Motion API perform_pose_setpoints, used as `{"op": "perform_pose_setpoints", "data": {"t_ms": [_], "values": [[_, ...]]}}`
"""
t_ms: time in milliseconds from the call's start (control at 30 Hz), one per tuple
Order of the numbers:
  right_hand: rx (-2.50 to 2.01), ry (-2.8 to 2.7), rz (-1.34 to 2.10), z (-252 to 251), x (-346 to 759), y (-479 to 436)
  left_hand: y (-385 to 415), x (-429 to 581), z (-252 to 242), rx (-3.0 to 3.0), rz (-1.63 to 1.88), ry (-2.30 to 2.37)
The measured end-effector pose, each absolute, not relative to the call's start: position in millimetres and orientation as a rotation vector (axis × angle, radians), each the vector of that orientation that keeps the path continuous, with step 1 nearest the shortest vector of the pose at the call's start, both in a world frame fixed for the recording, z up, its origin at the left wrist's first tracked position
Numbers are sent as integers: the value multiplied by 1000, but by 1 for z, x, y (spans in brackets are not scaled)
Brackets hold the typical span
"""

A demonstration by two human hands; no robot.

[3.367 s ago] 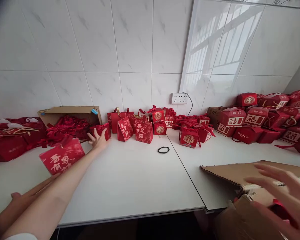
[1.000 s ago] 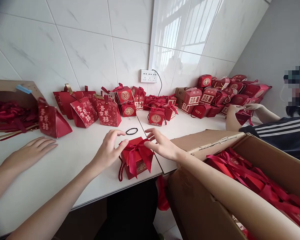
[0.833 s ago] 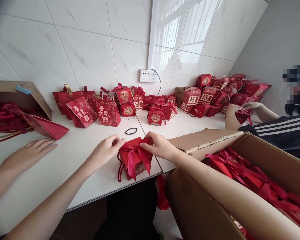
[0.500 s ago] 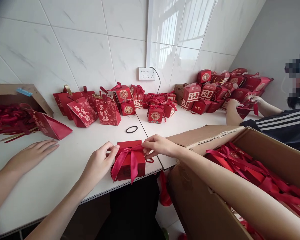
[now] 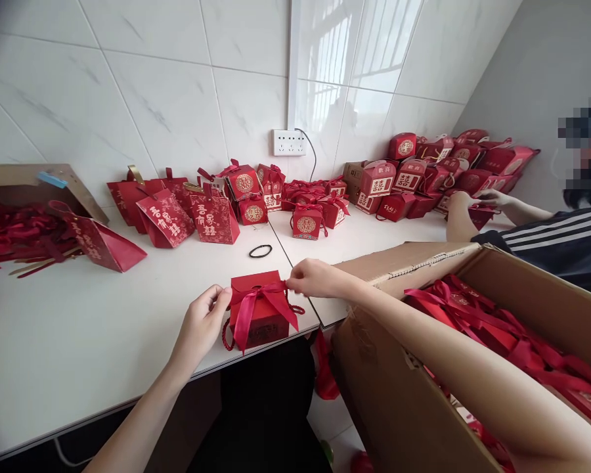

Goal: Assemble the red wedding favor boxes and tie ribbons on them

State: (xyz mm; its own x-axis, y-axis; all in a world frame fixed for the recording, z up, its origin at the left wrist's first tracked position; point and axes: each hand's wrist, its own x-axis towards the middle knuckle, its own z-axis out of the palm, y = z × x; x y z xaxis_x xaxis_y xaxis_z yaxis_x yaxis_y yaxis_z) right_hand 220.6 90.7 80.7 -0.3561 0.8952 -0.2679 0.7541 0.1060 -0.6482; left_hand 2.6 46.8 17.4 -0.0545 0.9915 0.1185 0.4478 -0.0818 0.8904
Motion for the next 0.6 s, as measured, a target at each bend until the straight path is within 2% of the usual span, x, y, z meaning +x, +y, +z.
{"op": "perform_pose_setpoints", "data": {"t_ms": [67, 200, 267, 433, 533, 600], "values": [[-1553, -2282, 832, 80, 224, 90, 46, 2, 21, 1612, 1095, 1556], [-1246, -2608, 810, 76, 219, 81, 39, 4, 26, 1869, 1329, 1565], [-1190, -2705, 688, 72, 212, 74, 32, 8, 25, 2092, 1496, 1468], [-843, -2681, 108, 64, 207, 61, 9, 25, 22, 2652, 1656, 1157], [-729, -2587, -251, 66, 212, 49, -2, 36, 26, 2750, 1778, 1042], [-743, -2528, -375, 70, 217, 38, -8, 40, 32, 2735, 1871, 948]]}}
